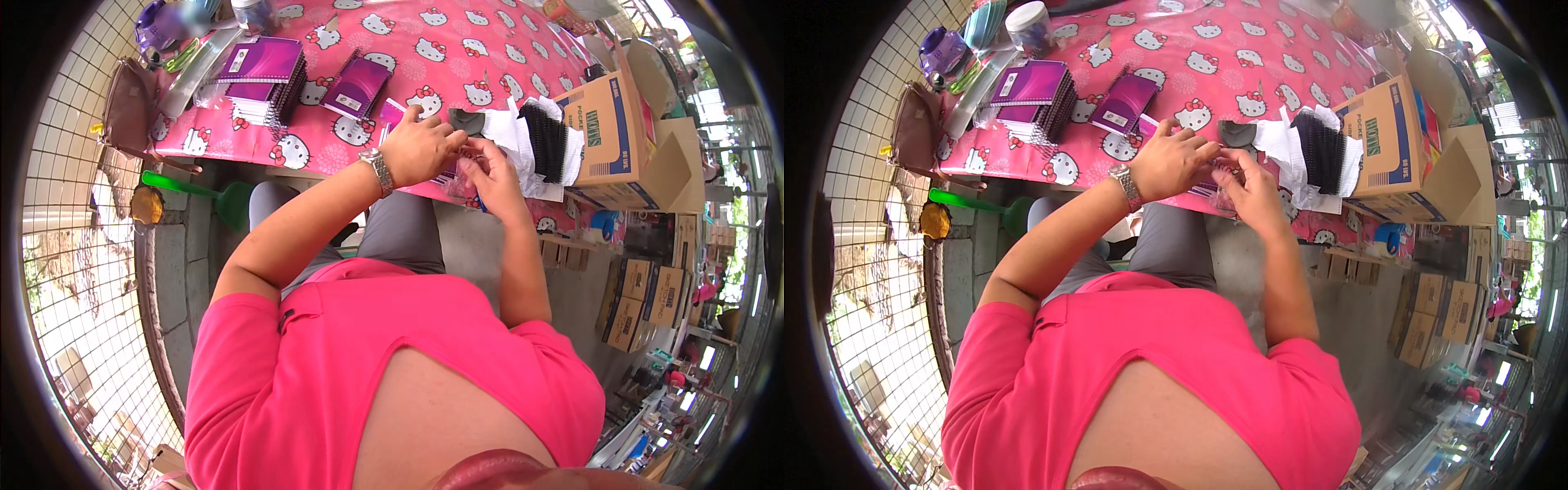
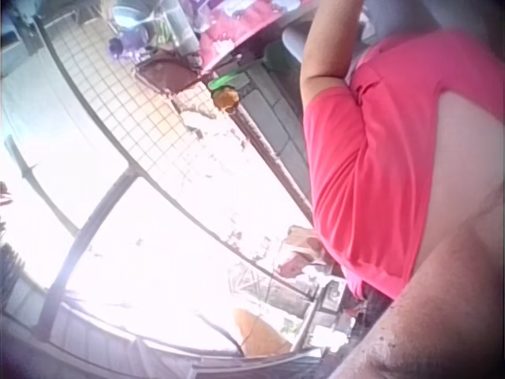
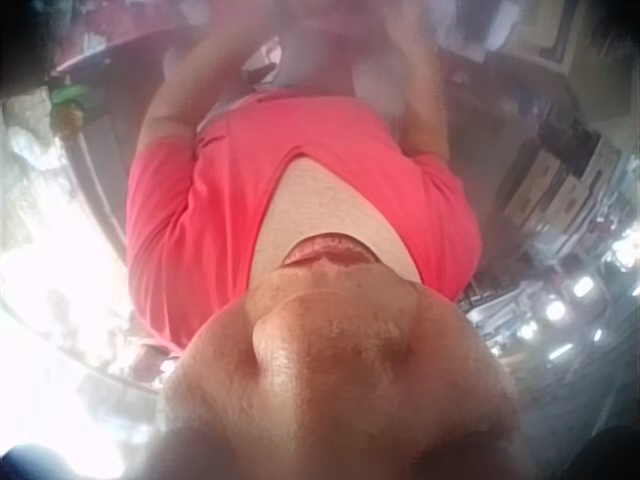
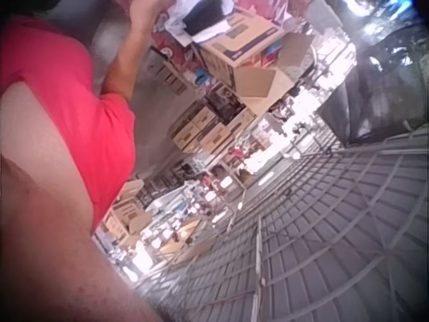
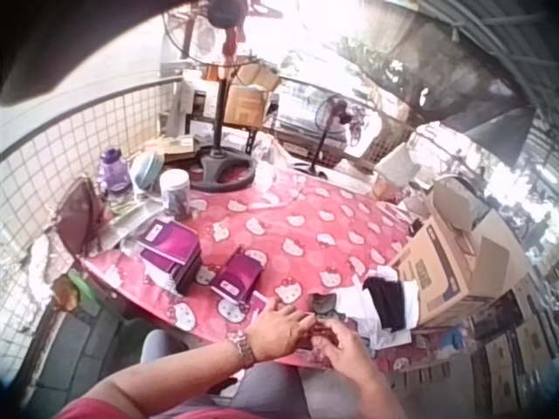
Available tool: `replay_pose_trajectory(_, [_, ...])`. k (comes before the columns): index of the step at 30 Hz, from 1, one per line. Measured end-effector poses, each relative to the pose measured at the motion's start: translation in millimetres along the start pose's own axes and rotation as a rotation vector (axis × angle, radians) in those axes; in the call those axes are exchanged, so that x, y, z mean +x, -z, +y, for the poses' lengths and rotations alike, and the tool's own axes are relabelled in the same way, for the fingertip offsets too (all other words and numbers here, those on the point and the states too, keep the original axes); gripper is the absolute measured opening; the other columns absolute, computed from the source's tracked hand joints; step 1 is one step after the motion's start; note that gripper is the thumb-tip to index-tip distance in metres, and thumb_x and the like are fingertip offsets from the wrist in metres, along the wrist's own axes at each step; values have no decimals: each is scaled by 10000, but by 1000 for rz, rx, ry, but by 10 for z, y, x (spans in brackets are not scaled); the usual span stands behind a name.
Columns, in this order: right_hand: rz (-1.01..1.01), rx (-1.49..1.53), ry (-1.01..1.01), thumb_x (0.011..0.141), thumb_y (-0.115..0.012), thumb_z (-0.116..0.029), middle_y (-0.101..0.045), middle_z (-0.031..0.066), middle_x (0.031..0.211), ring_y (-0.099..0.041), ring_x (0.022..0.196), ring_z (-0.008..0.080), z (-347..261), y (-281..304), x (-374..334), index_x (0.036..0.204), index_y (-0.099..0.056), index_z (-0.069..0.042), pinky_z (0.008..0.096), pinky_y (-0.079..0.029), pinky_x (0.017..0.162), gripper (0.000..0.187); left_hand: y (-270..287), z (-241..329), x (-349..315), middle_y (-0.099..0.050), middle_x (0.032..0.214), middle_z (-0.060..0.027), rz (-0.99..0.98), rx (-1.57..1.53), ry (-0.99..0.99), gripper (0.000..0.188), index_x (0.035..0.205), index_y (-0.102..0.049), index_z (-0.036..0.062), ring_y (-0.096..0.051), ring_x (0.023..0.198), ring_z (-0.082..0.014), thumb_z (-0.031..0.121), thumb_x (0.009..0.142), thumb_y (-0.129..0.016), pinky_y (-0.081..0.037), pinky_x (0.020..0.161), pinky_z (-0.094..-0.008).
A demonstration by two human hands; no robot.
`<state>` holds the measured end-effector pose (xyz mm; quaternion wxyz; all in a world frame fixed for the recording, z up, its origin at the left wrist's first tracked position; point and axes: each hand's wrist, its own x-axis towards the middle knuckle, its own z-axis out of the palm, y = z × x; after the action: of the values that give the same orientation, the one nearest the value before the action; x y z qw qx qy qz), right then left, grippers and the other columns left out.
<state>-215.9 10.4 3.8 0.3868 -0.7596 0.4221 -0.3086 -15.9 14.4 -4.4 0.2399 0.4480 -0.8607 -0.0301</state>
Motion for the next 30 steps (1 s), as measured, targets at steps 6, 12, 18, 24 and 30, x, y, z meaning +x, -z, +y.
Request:
replay_pose_trajectory(6, [-218,491,-386,985,-525,-348,-653,138,1002,-641,972,233,502,246,553,1252,-444,-53,369,-510,837,407,5,-69,-33,-630,890,-41,-4,22,-21,250,1081,-550,135,-620,934,-228,278,883,-602,-385,947,-483])
replay_pose_trajectory(12, [12,-925,224,817,-663,-532,-532,250,1220,-477,1225,373,1737,-16,977,1202,-496,-41,477,-382,1028,646,-92,-165,87,-632,924,-52,-1,-141,-116,242,1101,-562,137,-602,1026,-254,311,933,-549,-314,1041,-585])
replay_pose_trajectory(18, [12,154,-98,782,-697,-351,-591,165,1190,-534,1193,282,1100,100,909,1105,-595,-38,410,-355,1052,461,-25,-163,-103,-590,1084,-13,135,64,222,410,1103,-585,164,-414,1298,-268,471,838,-646,-152,937,-843])
replay_pose_trajectory(24, [-368,634,-83,784,-638,-217,-548,109,1246,-510,1171,210,245,292,361,1134,-624,-13,336,-363,1027,406,12,-176,-48,-590,996,4,16,-60,136,385,1019,-638,169,-508,1072,-224,444,762,-722,-401,878,-475])
replay_pose_trajectory(30, [-396,342,-133,807,-653,-230,-547,92,1203,-497,1163,189,164,360,352,1146,-627,-15,328,-372,1008,402,-4,-158,-11,-585,1004,-18,10,-89,99,425,1043,-628,155,-506,1093,-239,451,754,-729,-395,906,-487])
